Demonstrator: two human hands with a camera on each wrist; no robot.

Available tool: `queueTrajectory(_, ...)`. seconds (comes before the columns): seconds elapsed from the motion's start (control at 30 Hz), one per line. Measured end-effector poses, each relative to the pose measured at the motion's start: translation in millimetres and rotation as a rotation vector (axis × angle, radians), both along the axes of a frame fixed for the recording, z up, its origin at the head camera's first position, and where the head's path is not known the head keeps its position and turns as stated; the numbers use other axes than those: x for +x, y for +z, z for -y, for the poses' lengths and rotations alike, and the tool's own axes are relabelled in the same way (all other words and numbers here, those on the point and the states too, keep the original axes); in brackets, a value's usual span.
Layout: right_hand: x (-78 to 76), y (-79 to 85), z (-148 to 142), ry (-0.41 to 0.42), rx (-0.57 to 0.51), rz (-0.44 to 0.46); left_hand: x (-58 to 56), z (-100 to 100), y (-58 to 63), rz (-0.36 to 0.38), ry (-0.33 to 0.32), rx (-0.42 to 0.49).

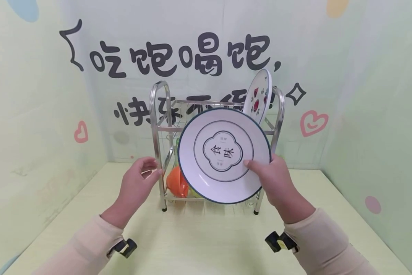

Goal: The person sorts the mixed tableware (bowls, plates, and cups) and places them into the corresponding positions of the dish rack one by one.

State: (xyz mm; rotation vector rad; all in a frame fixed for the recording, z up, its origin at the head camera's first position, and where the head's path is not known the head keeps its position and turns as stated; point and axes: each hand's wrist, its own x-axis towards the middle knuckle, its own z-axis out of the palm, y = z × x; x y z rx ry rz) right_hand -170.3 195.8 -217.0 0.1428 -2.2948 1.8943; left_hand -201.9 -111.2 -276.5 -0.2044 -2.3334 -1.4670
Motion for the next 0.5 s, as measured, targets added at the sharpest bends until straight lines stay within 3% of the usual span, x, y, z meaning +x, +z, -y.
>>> queueTrajectory(0.27,-4.5,19.2,-2,0.004,-0.118,-0.072,-15.4,7,-2.1,0.03,0.037,0.05)
queueTrajectory(0.5,-9.4,35.5,1,-0.008,-0.285,-0.109,-29.1,9,-3.9,0.072,0.044,0.069)
